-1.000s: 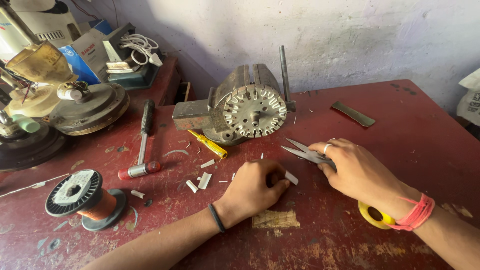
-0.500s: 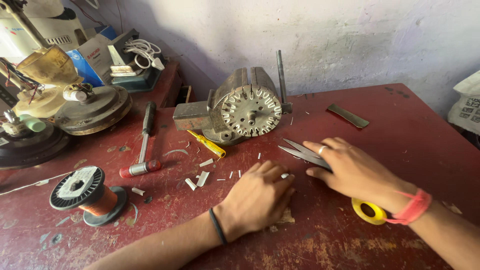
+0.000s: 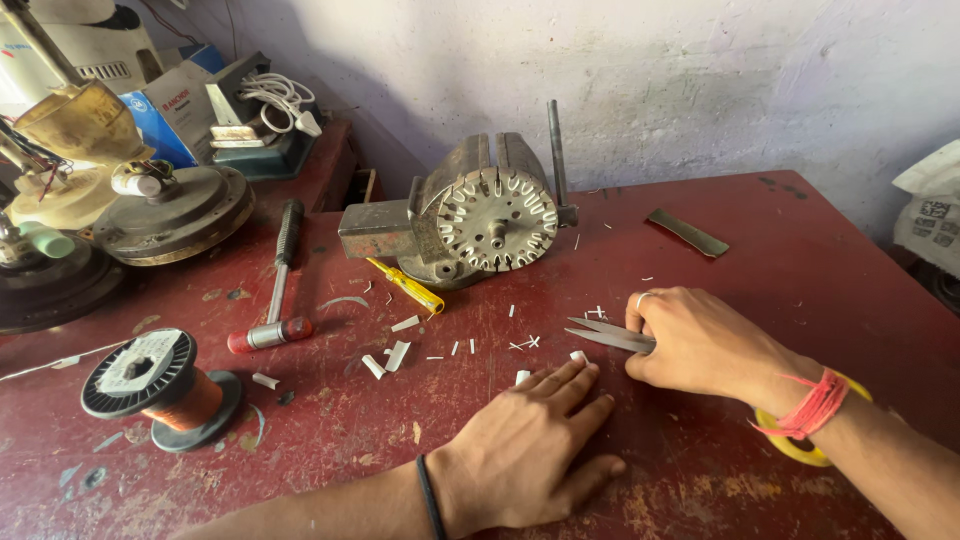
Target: The person cuts small white plastic strips with scissors and inserts them into the slots of a motor rotor held in a bench vise. The person uses a screwdriver to adjust the pieces and continues inserting more strips into the rotor.
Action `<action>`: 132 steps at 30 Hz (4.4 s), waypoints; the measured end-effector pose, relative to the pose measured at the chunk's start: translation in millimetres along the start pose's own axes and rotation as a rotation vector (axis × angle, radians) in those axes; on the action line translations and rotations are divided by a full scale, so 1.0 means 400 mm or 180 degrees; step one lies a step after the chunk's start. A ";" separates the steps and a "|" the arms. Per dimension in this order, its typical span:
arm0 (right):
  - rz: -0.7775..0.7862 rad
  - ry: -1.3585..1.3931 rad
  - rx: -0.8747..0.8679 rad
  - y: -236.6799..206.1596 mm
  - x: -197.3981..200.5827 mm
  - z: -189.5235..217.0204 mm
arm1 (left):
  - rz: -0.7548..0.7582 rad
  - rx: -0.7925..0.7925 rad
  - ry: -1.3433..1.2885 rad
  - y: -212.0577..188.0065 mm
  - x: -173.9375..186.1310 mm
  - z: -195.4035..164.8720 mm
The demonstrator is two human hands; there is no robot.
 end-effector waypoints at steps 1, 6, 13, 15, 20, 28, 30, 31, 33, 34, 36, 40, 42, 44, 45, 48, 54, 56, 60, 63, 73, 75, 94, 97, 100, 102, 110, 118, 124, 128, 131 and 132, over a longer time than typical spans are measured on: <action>0.0001 -0.0016 0.0007 0.007 0.000 0.002 | 0.0057 0.0002 -0.0029 -0.002 0.000 0.003; 0.0240 -0.0177 -0.0167 0.047 -0.014 -0.007 | 0.0003 0.0029 -0.0193 -0.002 0.016 0.038; -0.0279 -0.0356 0.0584 0.090 -0.059 -0.049 | 0.0387 0.0457 -0.0617 0.037 -0.004 0.131; -0.0485 -0.0413 0.0938 0.097 -0.067 -0.057 | 0.0360 0.0403 -0.0608 0.048 -0.013 0.151; 0.0061 -0.0460 0.0165 0.104 -0.079 -0.093 | -0.0198 0.0067 -0.0329 0.061 -0.008 0.174; 0.0086 -0.0105 0.0217 0.104 -0.086 -0.088 | 0.0316 0.0396 -0.0358 0.067 -0.012 0.182; 0.0128 -0.0052 0.0199 0.097 -0.092 -0.087 | 0.0406 0.0442 -0.0360 0.060 -0.014 0.179; 0.0389 -0.0207 0.0039 0.089 -0.101 -0.087 | 0.0321 0.0365 -0.0364 0.057 -0.011 0.176; 0.0897 -0.0527 -0.0294 0.071 -0.110 -0.088 | 0.0176 0.0216 -0.0343 0.054 -0.008 0.170; 0.0697 -0.0421 -0.0100 0.071 -0.104 -0.074 | 0.0121 0.0152 -0.0320 0.051 -0.008 0.167; 0.0314 -0.0217 0.0299 0.069 -0.092 -0.047 | 0.0083 0.0083 -0.0281 0.048 -0.009 0.166; 0.0094 -0.0153 0.0425 0.057 -0.081 -0.035 | 0.0017 -0.0020 -0.0232 0.043 -0.008 0.167; -0.0051 -0.0052 0.0527 0.056 -0.085 -0.036 | -0.0009 -0.0053 -0.0223 0.040 -0.006 0.167; -0.0020 -0.0053 0.0481 0.057 -0.095 -0.047 | 0.0040 -0.0021 -0.0233 0.039 -0.008 0.167; -0.0007 -0.0143 0.0488 0.058 -0.097 -0.052 | 0.0104 0.0039 -0.0256 0.038 -0.010 0.168; -0.0065 -0.0547 0.0641 0.058 -0.098 -0.057 | 0.0124 0.0075 -0.0264 0.035 -0.012 0.165; -0.0238 0.0033 0.0386 0.060 -0.094 -0.033 | -0.0098 -0.0153 -0.0006 0.034 -0.008 0.160; -0.0258 0.0054 0.0385 0.062 -0.091 -0.017 | 0.0036 -0.0074 0.0058 0.033 -0.015 0.160; -0.0541 0.0068 0.0568 0.073 -0.078 0.001 | 0.0053 -0.0047 0.0020 0.030 -0.017 0.162; -0.0486 -0.0069 0.0458 0.081 -0.082 -0.009 | 0.0019 -0.0085 -0.0001 0.026 -0.016 0.169; -0.0905 0.0359 0.0585 0.123 -0.117 -0.034 | 0.0036 -0.0119 -0.0089 0.030 -0.020 0.209; -0.0726 0.0263 0.0361 0.131 -0.130 -0.047 | 0.0058 -0.0101 -0.0138 0.033 -0.022 0.219; -0.0767 0.0116 0.0061 0.184 -0.138 -0.049 | 0.0165 -0.0054 -0.0315 0.054 -0.025 0.241; -0.1057 0.0078 0.0272 0.176 -0.126 -0.040 | 0.0156 -0.0048 -0.0269 0.049 -0.020 0.227; -0.1221 0.0173 0.0575 0.162 -0.116 -0.035 | 0.0117 -0.0047 -0.0174 0.040 -0.014 0.206; -0.1354 0.0274 0.0750 0.145 -0.110 -0.034 | 0.0098 -0.0067 -0.0092 0.034 -0.014 0.192; -0.0923 0.0176 0.0626 0.116 -0.132 -0.050 | 0.0202 0.0075 -0.0173 0.015 -0.024 0.201; -0.0839 0.0259 0.0519 0.140 -0.166 -0.079 | -0.0073 -0.0080 -0.0132 0.033 -0.050 0.238; -0.0633 0.0291 0.0171 0.166 -0.191 -0.102 | -0.0010 -0.0107 -0.0118 0.052 -0.069 0.260; -0.0647 0.0459 0.0107 0.168 -0.185 -0.099 | -0.0007 -0.0090 -0.0202 0.055 -0.051 0.247; -0.0726 0.0315 0.0135 0.160 -0.173 -0.078 | 0.0043 -0.0098 -0.0098 0.055 -0.025 0.221; -0.0787 0.0236 0.0187 0.155 -0.167 -0.067 | 0.0114 -0.0061 -0.0090 0.054 -0.018 0.212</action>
Point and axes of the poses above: each hand's wrist, its own y-axis towards the middle knuckle, its own x-axis out of the back of the hand, z = x × y, the point moved 4 cm from there along y, towards the middle knuckle, and after that the axes turned 15 degrees about x, right-handed, at the moved point
